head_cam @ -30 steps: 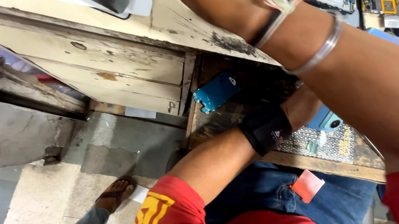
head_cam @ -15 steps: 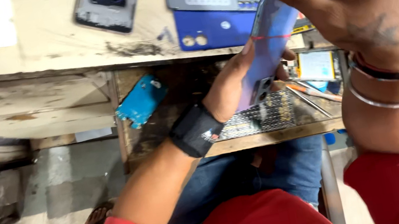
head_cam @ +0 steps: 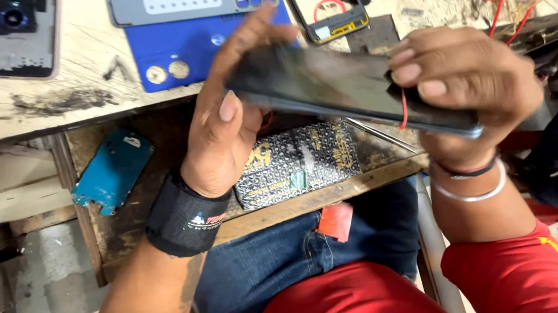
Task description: The person works on a disassembled mobile phone, first handling an internal component and then applying a new back cover to a phone. The person also handles a small tool to clean the charging port and inserts a SIM card tray into a different phone.
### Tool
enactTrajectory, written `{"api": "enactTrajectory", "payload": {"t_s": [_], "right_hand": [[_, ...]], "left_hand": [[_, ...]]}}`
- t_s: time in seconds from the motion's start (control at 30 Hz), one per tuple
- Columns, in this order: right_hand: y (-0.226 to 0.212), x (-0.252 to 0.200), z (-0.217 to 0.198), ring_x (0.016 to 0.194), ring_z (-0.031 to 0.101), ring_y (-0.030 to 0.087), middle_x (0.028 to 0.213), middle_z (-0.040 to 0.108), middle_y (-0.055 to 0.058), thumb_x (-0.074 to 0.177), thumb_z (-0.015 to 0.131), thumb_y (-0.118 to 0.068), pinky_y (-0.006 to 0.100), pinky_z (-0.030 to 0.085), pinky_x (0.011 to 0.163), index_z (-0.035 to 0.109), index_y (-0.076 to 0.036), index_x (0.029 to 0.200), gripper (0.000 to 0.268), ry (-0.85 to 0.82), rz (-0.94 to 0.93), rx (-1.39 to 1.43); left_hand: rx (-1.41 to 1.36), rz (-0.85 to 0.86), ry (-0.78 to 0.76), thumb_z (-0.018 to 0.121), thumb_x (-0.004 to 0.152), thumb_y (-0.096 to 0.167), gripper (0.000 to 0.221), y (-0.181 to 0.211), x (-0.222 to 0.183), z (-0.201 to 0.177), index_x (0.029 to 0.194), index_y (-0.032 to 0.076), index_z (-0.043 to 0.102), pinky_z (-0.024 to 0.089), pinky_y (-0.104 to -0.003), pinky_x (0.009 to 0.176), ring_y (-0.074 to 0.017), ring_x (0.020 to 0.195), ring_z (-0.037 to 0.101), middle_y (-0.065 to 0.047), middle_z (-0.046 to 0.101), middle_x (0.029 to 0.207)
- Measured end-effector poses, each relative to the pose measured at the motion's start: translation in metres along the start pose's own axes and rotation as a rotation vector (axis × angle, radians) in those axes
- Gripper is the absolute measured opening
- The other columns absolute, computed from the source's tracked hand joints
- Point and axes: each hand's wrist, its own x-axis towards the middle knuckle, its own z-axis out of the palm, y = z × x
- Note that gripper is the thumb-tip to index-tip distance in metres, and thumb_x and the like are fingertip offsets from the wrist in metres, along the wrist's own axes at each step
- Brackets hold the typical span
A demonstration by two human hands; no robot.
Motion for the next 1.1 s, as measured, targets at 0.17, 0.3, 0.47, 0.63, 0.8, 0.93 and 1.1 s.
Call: {"api": "enactTrajectory", "payload": {"t_s": [0.17,0.3,0.47,0.63,0.8,0.93,1.1], "right_hand": [[0.003,-0.018,0.016,0.088,0.071,0.034,0.094,0.070,0.018,0.091,0.062,-0.008,0.051,0.062,0.086,0.063,-0.001,0.096,0.009,-0.057,-0.227,-0.158],[-0.003,-0.021,0.031,0.104,0.072,0.034,0.107,0.071,0.016,0.097,0.075,-0.005,0.048,0.060,0.097,0.066,-0.002,0.104,0.013,-0.215,-0.177,-0.217],[-0.012,-0.014,0.030,0.093,0.063,0.033,0.097,0.061,0.014,0.083,0.078,-0.054,0.051,0.049,0.085,0.061,-0.002,0.101,0.058,-0.375,-0.110,-0.280],[-0.009,-0.034,0.048,0.096,0.058,0.034,0.100,0.059,0.012,0.096,0.061,-0.061,0.049,0.048,0.091,0.059,-0.003,0.102,0.058,-0.244,-0.039,-0.370],[-0.006,-0.040,0.064,0.090,0.053,0.031,0.094,0.053,0.015,0.102,0.053,-0.064,0.044,0.045,0.083,0.060,-0.003,0.096,0.061,-0.070,0.046,-0.343],[-0.007,-0.035,0.062,0.087,0.056,0.034,0.085,0.057,0.013,0.105,0.047,-0.051,0.048,0.046,0.079,0.055,-0.007,0.080,0.051,-0.120,-0.008,-0.383],[-0.007,-0.030,0.062,0.081,0.056,0.033,0.079,0.055,0.011,0.109,0.050,-0.040,0.048,0.052,0.084,0.053,-0.006,0.076,0.048,-0.102,-0.084,-0.314]], "left_hand": [[0.060,0.011,-0.028,0.068,0.101,0.058,0.105,-0.013,-0.002,0.004,0.165,0.005,0.004,0.043,-0.039,0.125,-0.0238,0.145,0.050,-0.011,0.048,0.157],[0.089,0.021,-0.012,0.067,0.104,0.057,0.100,-0.015,-0.006,0.000,0.168,0.008,0.009,0.048,-0.036,0.120,-0.0225,0.134,0.059,-0.013,0.056,0.146],[0.149,0.024,0.059,0.066,0.105,0.056,0.084,-0.018,-0.008,-0.001,0.157,0.000,0.032,0.049,-0.032,0.112,-0.0172,0.121,0.060,-0.012,0.060,0.136],[0.156,0.016,0.043,0.071,0.105,0.055,0.087,-0.022,-0.008,0.004,0.160,0.002,0.029,0.048,-0.030,0.107,-0.0143,0.114,0.057,-0.009,0.060,0.135],[0.143,0.022,0.054,0.073,0.103,0.056,0.090,-0.025,-0.008,0.000,0.159,-0.001,0.032,0.047,-0.030,0.108,-0.0136,0.116,0.056,-0.008,0.060,0.134],[0.175,0.030,0.069,0.071,0.103,0.060,0.093,-0.025,-0.008,0.000,0.161,0.000,0.031,0.048,-0.030,0.106,-0.0137,0.112,0.057,-0.008,0.061,0.133],[0.192,0.016,0.074,0.070,0.102,0.063,0.095,-0.026,-0.006,0.003,0.161,0.000,0.029,0.048,-0.030,0.106,-0.0130,0.112,0.057,-0.008,0.061,0.132]]}}
